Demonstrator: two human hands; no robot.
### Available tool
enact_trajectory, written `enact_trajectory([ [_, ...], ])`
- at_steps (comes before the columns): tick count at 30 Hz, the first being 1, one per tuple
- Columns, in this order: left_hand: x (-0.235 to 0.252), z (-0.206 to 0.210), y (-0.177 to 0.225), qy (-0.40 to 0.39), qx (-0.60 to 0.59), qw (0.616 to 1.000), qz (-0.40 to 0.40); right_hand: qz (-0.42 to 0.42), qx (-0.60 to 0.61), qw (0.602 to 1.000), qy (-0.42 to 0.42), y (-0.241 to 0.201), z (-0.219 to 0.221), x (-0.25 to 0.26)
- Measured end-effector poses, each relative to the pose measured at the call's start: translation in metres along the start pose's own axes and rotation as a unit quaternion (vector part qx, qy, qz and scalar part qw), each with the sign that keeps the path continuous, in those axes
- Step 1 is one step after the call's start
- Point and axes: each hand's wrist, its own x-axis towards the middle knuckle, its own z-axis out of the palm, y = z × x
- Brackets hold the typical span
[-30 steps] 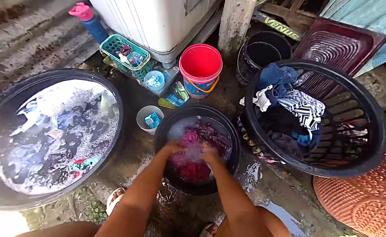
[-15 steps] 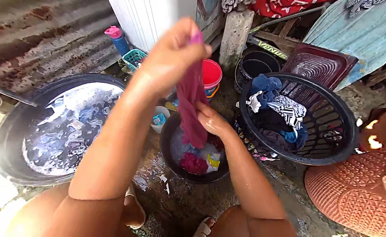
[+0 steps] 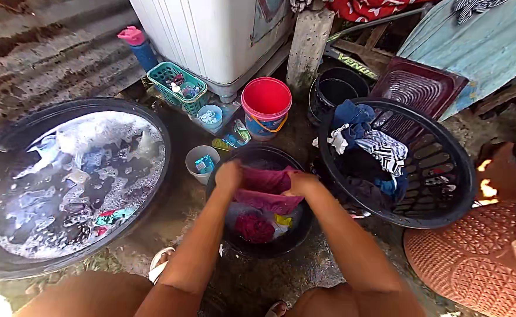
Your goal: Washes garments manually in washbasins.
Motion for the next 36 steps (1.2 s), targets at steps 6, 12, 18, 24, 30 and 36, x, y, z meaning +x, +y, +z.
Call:
enact_trajectory([
  [6,0.042,0.168,-0.029,-0.172,0.056,0.983,0.019,0.060,0.114,0.989,-0.076,0.020,0.123,0.090],
  [12,0.101,0.181,-0.055,-0.222,0.089,0.967,0.090,0.136,0.160,0.977,-0.042,-0.002,0.178,0.117],
  [18,0.055,0.223,-0.057,-0.066,-0.084,0.994,0.017,0.120,0.325,0.938,-0.025,-0.014,0.201,0.103],
  [24,0.073,0.147,-0.025,-0.198,0.101,0.975,0.016,0.021,0.203,0.976,-0.077,-0.004,0.159,0.074],
  [30,0.099,0.042,0.011,-0.099,-0.209,0.973,0.014,-0.007,0.068,0.994,-0.089,0.016,0.093,0.055],
  [36,0.030,0.032,-0.023,-0.236,-0.228,0.934,0.143,-0.191,0.245,0.935,0.171,-0.051,-0.060,-0.040],
])
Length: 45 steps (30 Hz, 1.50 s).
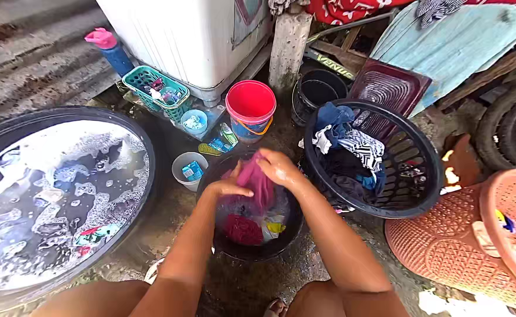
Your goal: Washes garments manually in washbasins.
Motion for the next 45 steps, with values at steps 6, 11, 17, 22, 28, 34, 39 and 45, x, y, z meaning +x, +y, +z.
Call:
enact_trajectory([
  [6,0.016,0.049,-0.021,0.253,-0.102,0.959,0.077,-0.216,0.138,0.943,0.213,-0.109,-0.062,-0.058],
  [11,-0.003,0.039,0.050,0.387,-0.404,0.818,0.135,-0.050,0.242,0.830,0.500,-0.038,-0.048,-0.087],
  [17,-0.053,0.047,0.129,0.259,-0.664,0.683,0.161,0.149,0.575,0.753,0.283,0.048,0.118,-0.041],
  [22,-0.055,0.054,0.111,0.175,-0.719,0.654,0.156,-0.062,0.735,0.582,0.342,0.015,0.103,-0.026],
  [28,-0.050,0.021,-0.014,-0.063,-0.457,0.883,0.087,-0.009,0.467,0.777,0.423,-0.008,0.049,-0.023],
  [34,-0.046,0.025,0.031,-0.028,-0.612,0.777,0.146,-0.131,0.341,0.889,0.278,-0.003,0.070,-0.040],
  [39,-0.036,0.007,0.056,0.108,-0.487,0.840,0.211,-0.072,0.578,0.775,0.245,0.031,0.082,-0.041],
  [45,-0.043,0.030,0.084,0.238,-0.184,0.883,0.359,0.010,0.697,0.694,0.178,0.060,0.068,-0.016],
])
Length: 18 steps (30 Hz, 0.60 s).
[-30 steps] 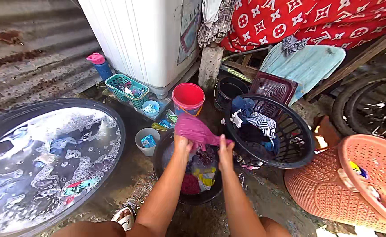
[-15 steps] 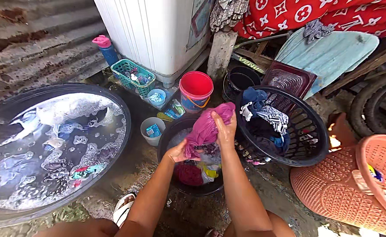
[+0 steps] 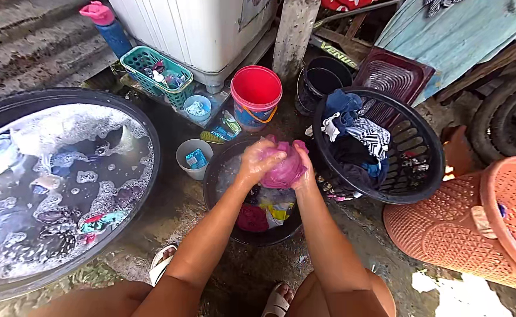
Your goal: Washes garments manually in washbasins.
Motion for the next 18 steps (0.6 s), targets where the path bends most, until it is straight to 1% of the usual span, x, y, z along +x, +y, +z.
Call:
enact_trajectory([
  [2,-0.005,0.009,0.000,-0.032,0.117,0.988,0.091,0.061,-0.050,0.997,-0.003,-0.004,-0.001,0.007],
  [3,-0.011,0.015,-0.001,-0.041,0.174,0.977,0.118,0.092,-0.106,0.990,0.003,-0.009,0.002,0.008],
  [4,-0.019,0.021,-0.002,-0.047,0.226,0.964,0.132,0.116,-0.187,0.975,0.010,-0.016,0.007,0.007],
  [5,-0.029,0.028,-0.004,-0.049,0.261,0.953,0.145,0.138,-0.278,0.951,0.005,-0.021,0.010,0.009],
  [6,-0.039,0.034,-0.009,-0.049,0.288,0.943,0.162,0.154,-0.370,0.916,-0.005,-0.024,0.012,0.012],
  [7,-0.050,0.039,-0.018,-0.045,0.307,0.932,0.187,0.159,-0.449,0.878,-0.042,-0.024,0.011,0.016],
  [8,-0.060,0.041,-0.028,-0.047,0.314,0.923,0.216,0.156,-0.523,0.833,-0.087,-0.024,0.010,0.020],
  [9,-0.070,0.042,-0.040,-0.054,0.313,0.918,0.239,0.157,-0.593,0.781,-0.114,-0.022,0.011,0.021],
  [10,-0.078,0.045,-0.050,-0.060,0.301,0.918,0.250,0.163,-0.653,0.730,-0.121,-0.023,0.013,0.018],
  [11,-0.082,0.048,-0.056,-0.067,0.273,0.930,0.238,0.166,-0.694,0.692,-0.112,-0.029,0.014,0.013],
  [12,-0.084,0.052,-0.057,-0.082,0.235,0.947,0.201,0.164,-0.720,0.668,-0.098,-0.043,0.014,0.008],
  [13,-0.083,0.056,-0.052,-0.107,0.188,0.965,0.147,0.148,-0.734,0.659,-0.075,-0.064,0.012,0.000],
  [14,-0.080,0.062,-0.046,-0.135,0.137,0.977,0.089,0.118,-0.738,0.663,-0.044,-0.092,0.007,-0.011],
  [16,-0.074,0.076,-0.047,-0.191,0.065,0.979,-0.005,0.034,-0.732,0.679,0.033,-0.162,-0.003,-0.043],
  [17,-0.074,0.083,-0.057,-0.212,0.060,0.974,-0.047,-0.010,-0.730,0.680,0.076,-0.200,-0.006,-0.063],
  [18,-0.076,0.088,-0.072,-0.230,0.080,0.966,-0.084,-0.051,-0.727,0.673,0.125,-0.238,-0.006,-0.084],
])
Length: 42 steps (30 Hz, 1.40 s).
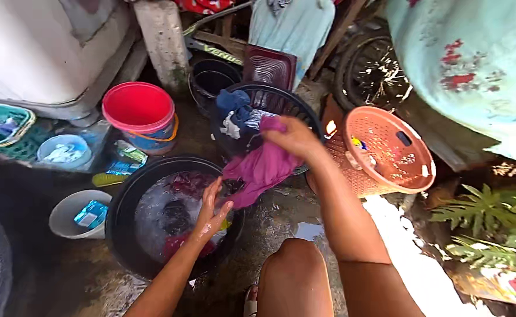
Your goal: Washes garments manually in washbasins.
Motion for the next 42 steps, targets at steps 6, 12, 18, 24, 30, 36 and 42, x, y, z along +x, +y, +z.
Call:
enact_trajectory([
  [6,-0.039,0.013,-0.107,-0.300,0.296,0.883,-0.210,0.087,-0.171,0.931,0.310,0.076,-0.194,-0.027],
  [12,-0.045,-0.049,-0.114,-0.176,0.395,0.815,-0.385,0.111,-0.200,0.950,0.212,0.150,-0.216,-0.042],
  [18,0.017,-0.115,0.004,-0.019,0.037,0.962,-0.270,-0.125,0.122,0.972,-0.156,0.036,-0.004,-0.035],
  [24,0.029,-0.169,0.146,0.035,-0.066,0.997,0.026,-0.100,0.107,0.940,-0.307,0.003,0.224,0.016],
  [30,-0.013,-0.247,0.101,0.181,0.136,0.971,-0.072,0.007,0.289,0.934,-0.208,0.018,0.234,0.053],
  [36,-0.018,-0.157,-0.062,-0.120,0.265,0.870,-0.399,0.068,-0.088,0.945,-0.307,0.024,0.310,0.039],
  [42,-0.060,-0.081,-0.125,-0.231,0.318,0.783,-0.482,0.097,-0.190,0.897,-0.386,0.041,0.394,-0.007],
])
